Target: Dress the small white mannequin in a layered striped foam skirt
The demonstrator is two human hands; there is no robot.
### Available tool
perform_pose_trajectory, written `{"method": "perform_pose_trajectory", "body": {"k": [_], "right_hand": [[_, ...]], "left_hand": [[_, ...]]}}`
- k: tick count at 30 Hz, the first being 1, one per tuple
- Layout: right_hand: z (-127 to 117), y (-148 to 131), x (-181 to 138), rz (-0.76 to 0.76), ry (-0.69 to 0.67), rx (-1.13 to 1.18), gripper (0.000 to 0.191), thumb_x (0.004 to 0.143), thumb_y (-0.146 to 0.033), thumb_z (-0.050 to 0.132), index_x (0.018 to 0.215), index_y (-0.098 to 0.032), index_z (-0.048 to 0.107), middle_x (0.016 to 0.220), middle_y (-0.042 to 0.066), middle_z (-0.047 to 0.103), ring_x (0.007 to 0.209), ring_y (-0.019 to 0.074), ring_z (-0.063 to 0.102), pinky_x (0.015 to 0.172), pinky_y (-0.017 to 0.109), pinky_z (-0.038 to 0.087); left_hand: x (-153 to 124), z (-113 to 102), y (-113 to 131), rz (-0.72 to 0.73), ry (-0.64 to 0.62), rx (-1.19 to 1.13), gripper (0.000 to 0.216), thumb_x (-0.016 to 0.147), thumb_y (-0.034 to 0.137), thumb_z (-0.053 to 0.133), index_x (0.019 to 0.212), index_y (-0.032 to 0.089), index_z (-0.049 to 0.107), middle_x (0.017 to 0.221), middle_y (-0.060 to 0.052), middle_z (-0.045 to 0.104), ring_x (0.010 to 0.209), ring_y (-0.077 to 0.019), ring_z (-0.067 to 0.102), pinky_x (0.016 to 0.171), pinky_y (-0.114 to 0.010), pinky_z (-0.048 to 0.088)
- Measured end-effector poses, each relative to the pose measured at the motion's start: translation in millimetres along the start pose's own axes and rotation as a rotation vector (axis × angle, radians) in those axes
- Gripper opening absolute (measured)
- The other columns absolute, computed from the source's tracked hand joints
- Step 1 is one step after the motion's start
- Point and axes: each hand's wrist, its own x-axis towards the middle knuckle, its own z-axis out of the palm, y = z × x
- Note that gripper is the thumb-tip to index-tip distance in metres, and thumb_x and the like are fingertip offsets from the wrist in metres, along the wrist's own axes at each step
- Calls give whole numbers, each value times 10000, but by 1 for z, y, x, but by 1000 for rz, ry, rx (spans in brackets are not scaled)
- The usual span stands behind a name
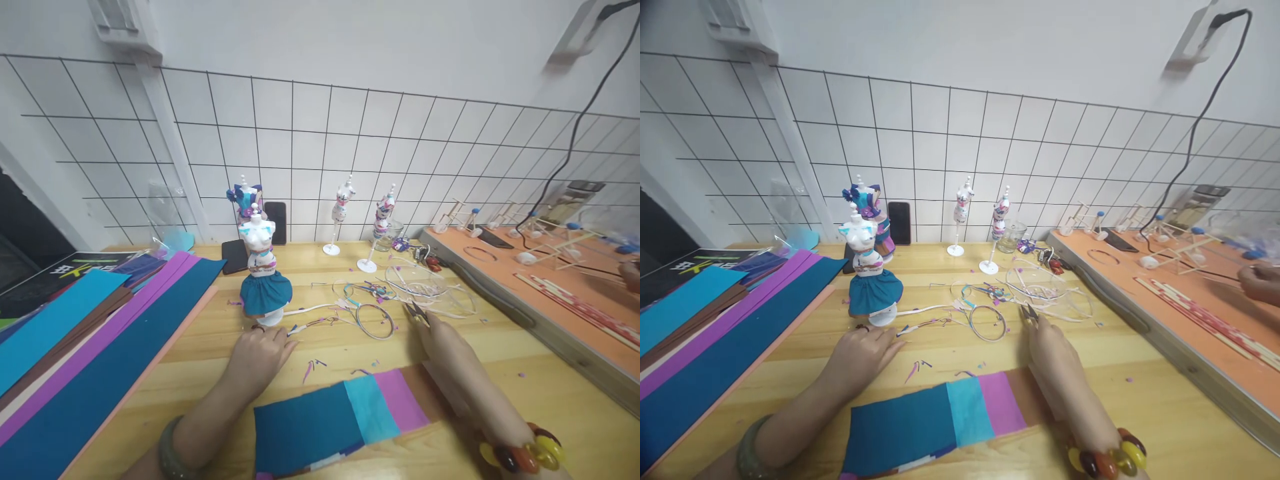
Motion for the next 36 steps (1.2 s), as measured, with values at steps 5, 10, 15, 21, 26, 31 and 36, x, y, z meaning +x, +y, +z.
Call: {"method": "perform_pose_trajectory", "body": {"k": [5, 10, 15, 21, 26, 31, 36], "right_hand": [[2, -10, -4, -59, 133, -91, 330, 845, -293, 431, 1068, -103, 584, 1011, 229, 592, 903, 344, 552, 683, 420, 403], [12, -57, -16, -554, 177, -57, 197, 873, -280, 474, 839, -200, 650, 863, 89, 624, 847, 238, 536, 739, 351, 373], [18, -64, -22, -605, 151, -54, 186, 886, -178, 462, 787, -190, 619, 784, 51, 620, 790, 213, 529, 689, 331, 343], [1, -69, -35, -835, 223, 106, 150, 920, -175, 402, 912, -168, 552, 888, 60, 619, 862, 192, 522, 818, 365, 328], [-7, -87, -53, -957, 219, 139, 242, 943, -165, 315, 909, -185, 554, 880, 55, 624, 856, 179, 523, 902, 420, 288], [-1, -90, -60, -1003, 209, 142, 258, 944, -146, 302, 911, -197, 553, 870, 31, 627, 862, 163, 532, 944, 419, 267], [1, -87, -60, -998, 179, 161, 238, 944, -156, 314, 920, -201, 547, 879, 27, 624, 861, 164, 529, 955, 428, 254]], "left_hand": [[2, -4, 2, -24, 19, -114, 273, 847, 341, 487, 669, 162, 591, 605, -62, 590, 648, -213, 557, 565, -305, 385], [4, -8, 4, 24, 19, -198, 250, 856, 258, 471, 657, 162, 589, 630, -58, 575, 693, -206, 535, 629, -334, 411], [4, -10, 6, 49, 11, -299, 161, 859, 187, 458, 816, 159, 610, 725, -61, 610, 745, -198, 547, 668, -348, 451], [4, -17, 12, 3, 149, -491, 387, 828, 213, 530, 1198, 132, 453, 1124, -138, 576, 1077, -252, 493, 912, -444, 429], [4, -23, 19, 8, 215, -545, 437, 800, 241, 583, 1207, 159, 446, 1141, -132, 579, 1118, -272, 470, 927, -473, 402], [4, -23, 19, -67, 237, -559, 229, 819, 214, 554, 1045, 181, 560, 895, -66, 642, 902, -213, 544, 797, -392, 425], [3, -18, 18, -105, 188, -594, 126, 825, 140, 510, 860, 206, 611, 758, -20, 622, 800, -178, 524, 759, -370, 375]]}}
